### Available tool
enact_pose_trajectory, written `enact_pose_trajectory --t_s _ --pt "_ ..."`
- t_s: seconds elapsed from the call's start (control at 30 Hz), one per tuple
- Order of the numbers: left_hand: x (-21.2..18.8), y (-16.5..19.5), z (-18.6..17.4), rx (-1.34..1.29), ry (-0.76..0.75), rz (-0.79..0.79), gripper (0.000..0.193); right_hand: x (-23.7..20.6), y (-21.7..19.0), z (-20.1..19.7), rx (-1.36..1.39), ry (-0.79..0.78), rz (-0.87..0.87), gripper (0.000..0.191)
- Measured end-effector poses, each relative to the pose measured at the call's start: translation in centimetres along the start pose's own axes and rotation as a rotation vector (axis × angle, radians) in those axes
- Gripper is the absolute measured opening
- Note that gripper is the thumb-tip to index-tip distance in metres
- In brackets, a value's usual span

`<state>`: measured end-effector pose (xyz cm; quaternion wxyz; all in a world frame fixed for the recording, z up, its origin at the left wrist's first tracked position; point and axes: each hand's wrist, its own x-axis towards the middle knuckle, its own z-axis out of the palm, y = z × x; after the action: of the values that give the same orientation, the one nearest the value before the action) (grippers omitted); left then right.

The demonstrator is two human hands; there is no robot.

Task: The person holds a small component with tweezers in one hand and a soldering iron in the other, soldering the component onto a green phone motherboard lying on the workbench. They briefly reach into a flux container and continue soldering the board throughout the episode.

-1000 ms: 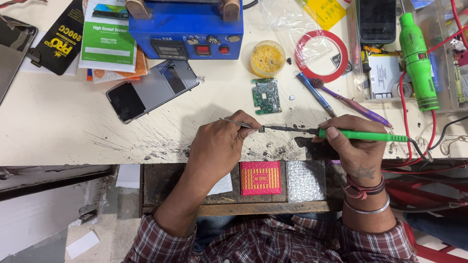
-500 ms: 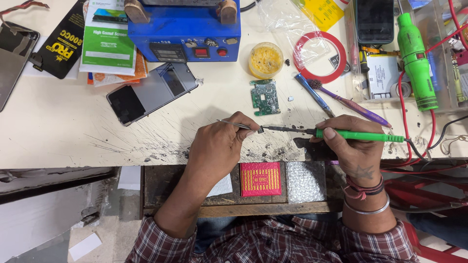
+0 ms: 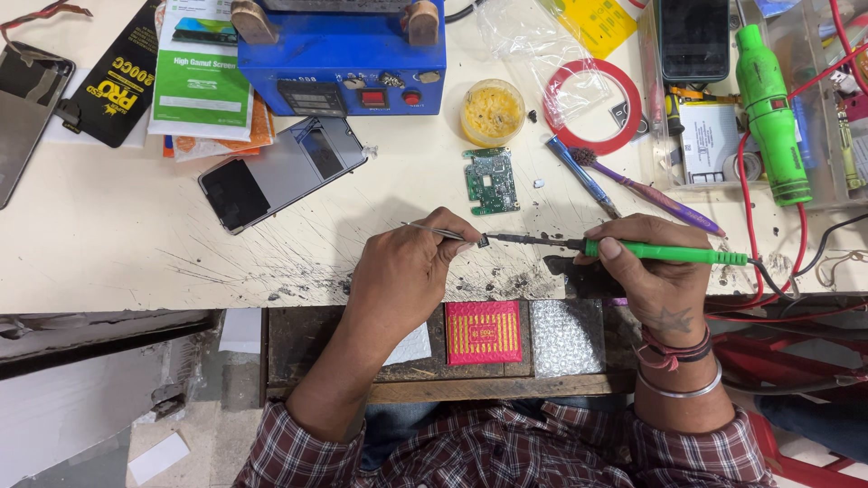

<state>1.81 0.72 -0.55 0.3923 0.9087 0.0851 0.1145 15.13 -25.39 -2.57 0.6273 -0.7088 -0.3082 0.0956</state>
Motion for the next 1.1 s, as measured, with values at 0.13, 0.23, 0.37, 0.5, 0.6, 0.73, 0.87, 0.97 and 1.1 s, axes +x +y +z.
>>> enact_pose_trajectory --t_s 0.13,0.23,0.37,0.5,0.6,0.73,0.87,0.97,1.1 --pt "-0.06 -0.1 0.1 -0.013 0.022 0.023 0.006 0.04 -0.03 -0.03 -0.027 0.002 -0.018 0.012" --pt "-0.11 -0.21 0.19 -0.005 0.018 0.019 0.005 0.07 0.0 -0.07 -0.028 -0.013 -0.03 0.012" --pt "-0.13 -0.21 0.28 -0.013 0.026 0.032 0.007 0.05 0.08 -0.05 -0.019 0.005 -0.012 0.012" --pt "-0.09 -0.13 0.17 -0.024 0.034 0.02 0.005 0.02 0.06 -0.08 -0.015 -0.023 -0.037 0.012" --pt "-0.12 -0.07 0.14 -0.024 0.045 0.032 0.006 0.14 0.09 -0.03 -0.026 0.0 -0.014 0.013" --pt "-0.11 -0.15 0.18 -0.016 0.044 0.051 0.008 0.05 0.02 -0.07 -0.017 -0.008 -0.022 0.012" --pt "0.0 -0.1 0.2 -0.021 0.035 0.045 0.01 0.1 0.09 -0.13 -0.029 -0.008 -0.023 0.011" --pt "0.05 0.02 0.1 0.0 -0.028 -0.047 0.01 0.04 0.2 -0.08 -0.016 -0.006 -0.025 0.011" --pt "0.06 0.14 -0.03 -0.011 -0.024 -0.041 0.009 0.06 0.26 -0.17 -0.007 -0.001 -0.006 0.011"
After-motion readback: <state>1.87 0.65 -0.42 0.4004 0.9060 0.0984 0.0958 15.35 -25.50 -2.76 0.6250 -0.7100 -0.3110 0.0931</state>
